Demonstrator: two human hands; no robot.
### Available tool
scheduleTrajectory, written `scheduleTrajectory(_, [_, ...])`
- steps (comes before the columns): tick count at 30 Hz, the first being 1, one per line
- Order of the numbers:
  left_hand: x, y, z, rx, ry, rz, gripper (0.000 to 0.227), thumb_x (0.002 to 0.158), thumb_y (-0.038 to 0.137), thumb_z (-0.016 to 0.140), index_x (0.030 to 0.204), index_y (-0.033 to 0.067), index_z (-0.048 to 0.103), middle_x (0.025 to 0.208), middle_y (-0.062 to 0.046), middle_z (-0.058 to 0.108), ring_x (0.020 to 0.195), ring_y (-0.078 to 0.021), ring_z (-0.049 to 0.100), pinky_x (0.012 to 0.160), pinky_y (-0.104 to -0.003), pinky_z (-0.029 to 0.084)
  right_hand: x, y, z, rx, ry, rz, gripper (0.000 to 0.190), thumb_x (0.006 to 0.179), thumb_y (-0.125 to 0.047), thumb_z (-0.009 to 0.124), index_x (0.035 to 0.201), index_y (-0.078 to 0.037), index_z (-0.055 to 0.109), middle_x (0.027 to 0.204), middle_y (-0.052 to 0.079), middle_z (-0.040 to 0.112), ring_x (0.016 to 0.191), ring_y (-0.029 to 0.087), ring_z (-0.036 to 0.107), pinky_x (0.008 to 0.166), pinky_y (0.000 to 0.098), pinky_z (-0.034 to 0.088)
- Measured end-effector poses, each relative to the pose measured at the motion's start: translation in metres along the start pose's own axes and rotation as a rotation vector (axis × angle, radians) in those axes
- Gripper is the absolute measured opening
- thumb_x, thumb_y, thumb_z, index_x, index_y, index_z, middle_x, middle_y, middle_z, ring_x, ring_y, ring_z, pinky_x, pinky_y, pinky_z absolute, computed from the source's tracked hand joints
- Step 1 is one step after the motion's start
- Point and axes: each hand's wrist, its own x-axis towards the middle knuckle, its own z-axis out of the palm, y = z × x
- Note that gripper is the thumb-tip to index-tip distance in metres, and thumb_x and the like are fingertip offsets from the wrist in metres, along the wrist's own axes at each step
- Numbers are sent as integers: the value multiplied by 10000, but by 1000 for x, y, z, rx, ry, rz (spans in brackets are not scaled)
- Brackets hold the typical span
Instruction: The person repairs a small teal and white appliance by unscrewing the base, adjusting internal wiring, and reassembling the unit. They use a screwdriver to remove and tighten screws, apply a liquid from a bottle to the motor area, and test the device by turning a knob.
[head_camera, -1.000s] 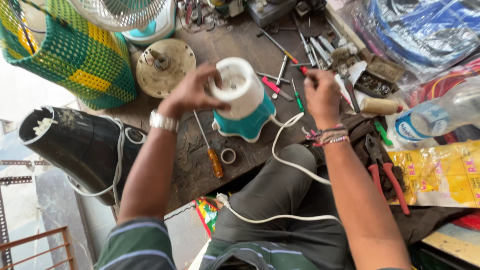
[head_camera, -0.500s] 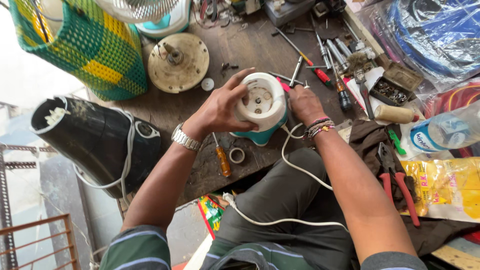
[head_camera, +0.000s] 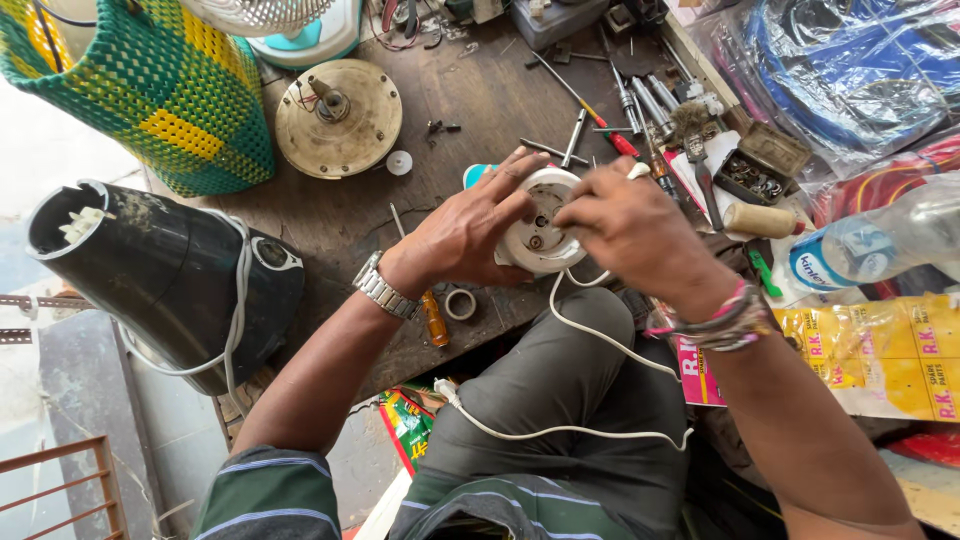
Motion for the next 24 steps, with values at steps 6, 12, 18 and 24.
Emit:
scheduleTrajectory(6, [-1, -1, 3, -50, -7, -50, 1245, 617, 313, 975, 1584, 75, 228, 1590, -221, 366, 1495, -425, 364, 1194, -500, 398, 5, -7, 13, -239, -42, -84, 105, 722, -143, 748, 810, -175, 794, 1087, 78, 618, 1066, 291, 541, 901, 455, 381])
scheduleTrajectory(12, [-1, -4, 5, -52, -26, -38, 1336, 609, 317, 965, 1620, 51, 132, 1608, -235, 357, 1496, -428, 361, 1210, -493, 384, -1, -2, 34, -268, -102, 12, 149, 771, -121, 709, 798, -219, 817, 976, 46, 582, 1042, 259, 524, 887, 444, 364])
scheduleTrajectory(18, [-1, -6, 4, -34, -53, -33, 1329, 613, 325, 971, 1612, 36, 145, 1604, -242, 342, 1501, -429, 347, 1228, -490, 359, 2, -2, 41, -354, -79, -9, 161, 787, -167, 685, 819, -236, 826, 988, 37, 605, 1088, 272, 522, 911, 444, 365])
scheduleTrajectory(24, [0, -7, 3, -24, -56, -20, 1326, 599, 343, 977, 1599, 39, 160, 1619, -242, 320, 1513, -429, 319, 1229, -490, 350, 8, -4, 41, -386, -20, -113, 142, 848, -211, 660, 838, -226, 801, 997, 26, 639, 1133, 256, 535, 934, 448, 367])
